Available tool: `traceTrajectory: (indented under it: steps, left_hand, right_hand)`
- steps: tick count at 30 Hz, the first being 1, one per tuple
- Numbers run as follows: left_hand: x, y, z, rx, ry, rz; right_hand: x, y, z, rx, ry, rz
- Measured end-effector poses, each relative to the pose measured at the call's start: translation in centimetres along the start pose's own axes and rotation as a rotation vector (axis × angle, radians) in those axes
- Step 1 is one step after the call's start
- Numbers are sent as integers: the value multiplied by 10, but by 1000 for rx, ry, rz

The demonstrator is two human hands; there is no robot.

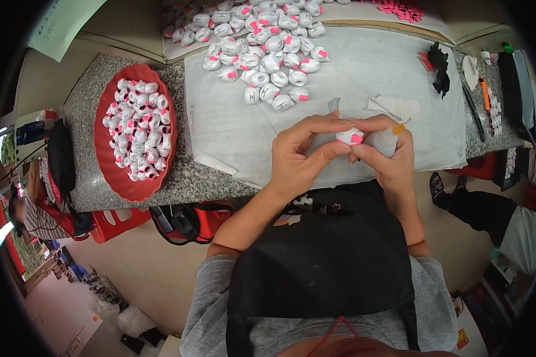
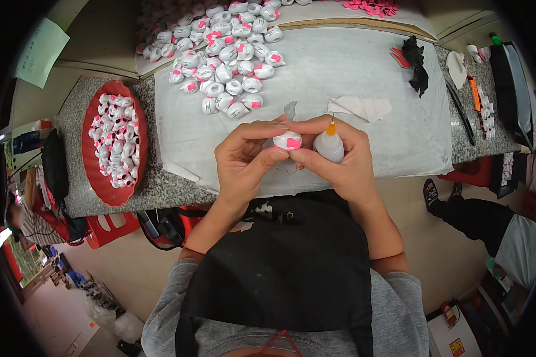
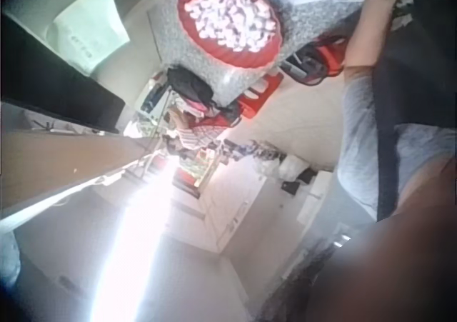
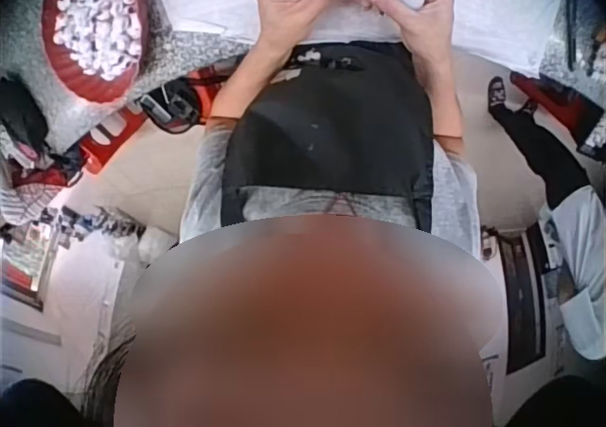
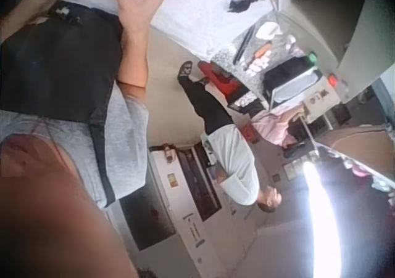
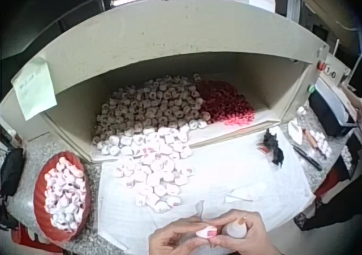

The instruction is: Applying glue to small white plastic cat-head toy components to assemble them.

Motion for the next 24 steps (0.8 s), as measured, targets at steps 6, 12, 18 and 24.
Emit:
traceTrajectory:
  steps: [6, 12, 18, 24]
  left_hand:
    - [-3, 3, -3, 24, -3, 70]
    - [29, 97, 82, -434, 494, -331]
    - [28, 111, 93, -1259, 496, -287]
    - [-22, 33, 15, -1416, -156, -177]
  right_hand:
    - [5, -2, 10, 6, 58, 9]
    - [0, -11, 29, 53, 85, 75]
    - [-3, -7, 34, 62, 156, 87]
    - [2, -12, 30, -91, 78, 165]
Point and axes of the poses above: each hand's wrist, its own x-axis away from the middle knuckle, its own z-axis out of the back of the hand, y = z × x, the point moved 6 cm from there along -x, towards the middle knuckle, and after that the axes turned 7 degrees about -y, right-handed, at the moved point
